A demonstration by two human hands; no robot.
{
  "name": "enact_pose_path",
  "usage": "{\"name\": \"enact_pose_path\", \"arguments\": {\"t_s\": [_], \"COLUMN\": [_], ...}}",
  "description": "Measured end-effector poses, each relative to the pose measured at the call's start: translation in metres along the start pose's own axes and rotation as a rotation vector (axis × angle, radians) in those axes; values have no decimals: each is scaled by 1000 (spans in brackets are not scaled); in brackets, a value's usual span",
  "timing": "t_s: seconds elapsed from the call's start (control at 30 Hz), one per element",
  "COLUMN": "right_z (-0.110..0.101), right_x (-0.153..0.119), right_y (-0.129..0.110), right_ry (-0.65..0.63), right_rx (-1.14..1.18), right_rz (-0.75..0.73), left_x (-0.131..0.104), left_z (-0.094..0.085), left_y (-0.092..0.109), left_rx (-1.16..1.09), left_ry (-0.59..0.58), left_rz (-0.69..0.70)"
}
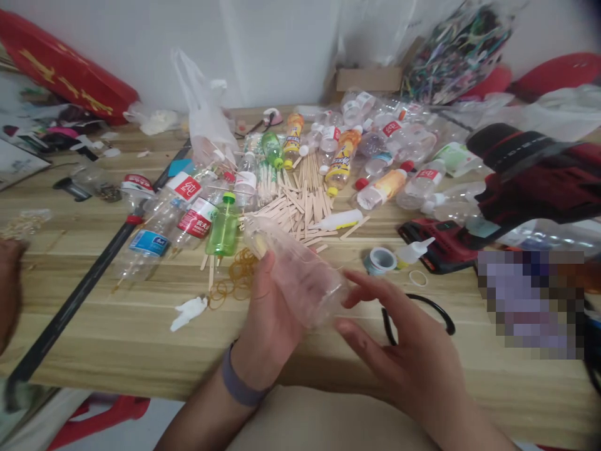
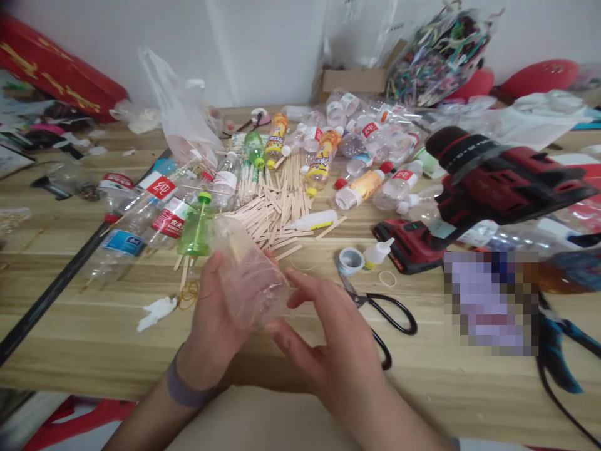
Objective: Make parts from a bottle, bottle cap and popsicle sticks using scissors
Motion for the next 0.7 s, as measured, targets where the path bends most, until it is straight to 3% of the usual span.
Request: {"name": "enact_pose_path", "arguments": {"t_s": [0.17, 0.37, 0.53, 0.63, 0.7], "right_z": [2, 5, 11, 7, -2], "right_x": [16, 15, 14, 4, -14], "right_y": [-1, 8, 20, 32, 49], "right_ry": [63, 62, 61, -22, -83], "right_rx": [35, 164, 354, 271, 99], "right_rz": [-8, 43, 157, 204, 210], "left_x": [1, 0, 0, -1, -2], "left_z": [4, 11, -2, -8, -11], "left_y": [2, 4, 7, 12, 16], "left_rx": [54, 78, 126, 87, 46], "left_ry": [-22, -71, 53, 122, 160], "left_rz": [42, 82, 125, 136, 126]}}
Point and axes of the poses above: each hand's wrist, its own x-axis towards the middle knuckle, its own z-axis out of the palm, y = z × x, the point moved 9 cm from there along x, towards the middle knuckle, and after that the axes turned 12 degrees about x, right-handed, at the moved point
